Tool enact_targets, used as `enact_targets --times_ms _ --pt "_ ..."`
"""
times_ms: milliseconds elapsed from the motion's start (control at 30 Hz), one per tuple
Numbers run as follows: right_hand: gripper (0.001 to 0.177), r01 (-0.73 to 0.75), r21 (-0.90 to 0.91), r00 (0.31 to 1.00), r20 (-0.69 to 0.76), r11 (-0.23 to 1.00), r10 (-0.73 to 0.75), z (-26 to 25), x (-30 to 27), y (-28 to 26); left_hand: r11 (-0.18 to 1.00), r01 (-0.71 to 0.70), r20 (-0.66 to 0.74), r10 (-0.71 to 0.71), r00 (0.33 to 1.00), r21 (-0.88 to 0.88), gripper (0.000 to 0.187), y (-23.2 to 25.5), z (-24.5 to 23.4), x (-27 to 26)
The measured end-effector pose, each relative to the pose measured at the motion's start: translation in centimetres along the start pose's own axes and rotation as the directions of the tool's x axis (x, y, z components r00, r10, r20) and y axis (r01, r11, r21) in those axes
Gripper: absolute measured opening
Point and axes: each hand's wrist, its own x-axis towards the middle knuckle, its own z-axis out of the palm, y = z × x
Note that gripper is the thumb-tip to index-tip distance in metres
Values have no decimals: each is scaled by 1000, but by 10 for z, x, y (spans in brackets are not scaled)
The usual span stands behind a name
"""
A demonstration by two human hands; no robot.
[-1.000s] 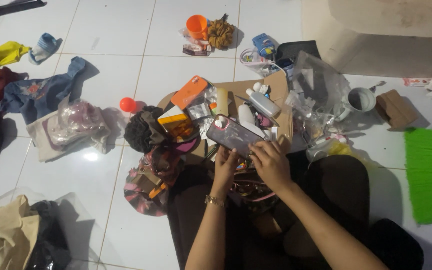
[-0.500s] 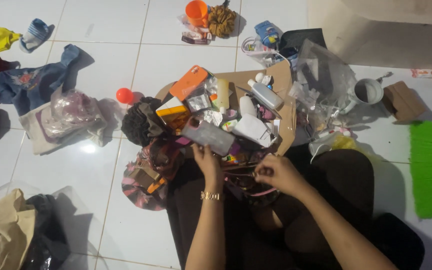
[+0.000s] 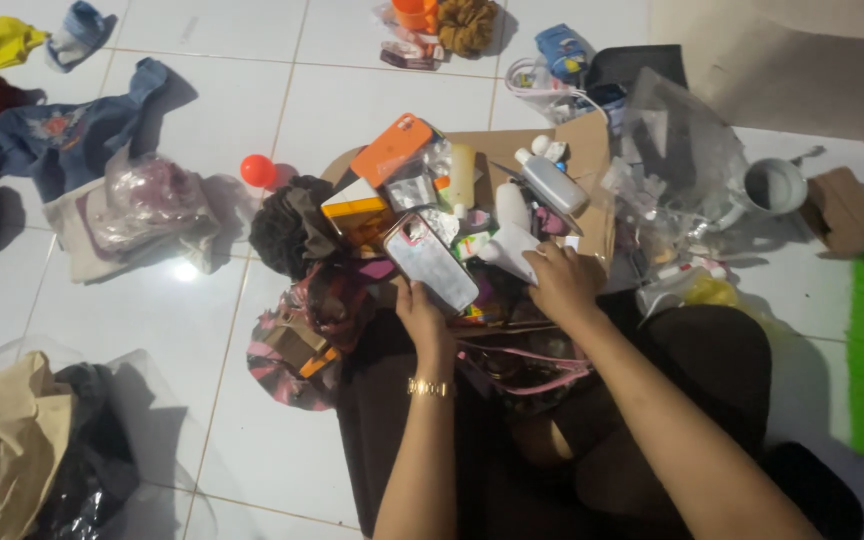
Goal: Sorting through and organizing a variety of personal items, toiletries, and cosmetics on the floor and placing them onto a shelf.
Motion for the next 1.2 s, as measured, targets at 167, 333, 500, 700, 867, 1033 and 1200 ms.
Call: enact_targets --times_ms 167,333,500,700,867,1033,1200 --pt "32 85 -299 996 -8 950 -91 20 0 21 999 -8 -26 7 1000 -39 41 -2 -6 4" --pt "18 -270 -167 963 -42 948 266 19 11 79 1000 9 -94 -10 996 -17 41 14 2 -1" --pt "30 -538 661 800 206 522 563 -11 18 86 999 21 -111 -25 993 -40 42 11 0 0" --pt "41 -447 840 831 264 307 489 -14 20 84 996 -60 -15 62 998 70 41 0 -2 2" --pt "32 -386 859 863 208 335 461 -36 15 49 894 -269 146 230 962 360 51 1 6 -9" --pt "25 -383 878 868 237 287 436 -34 -7 19 604 -539 367 396 842 586 60 28 34 -36" --pt "24 -419 875 871 312 244 379 -2 -33 3 983 25 559 -124 820 182 21 15 31 -42"
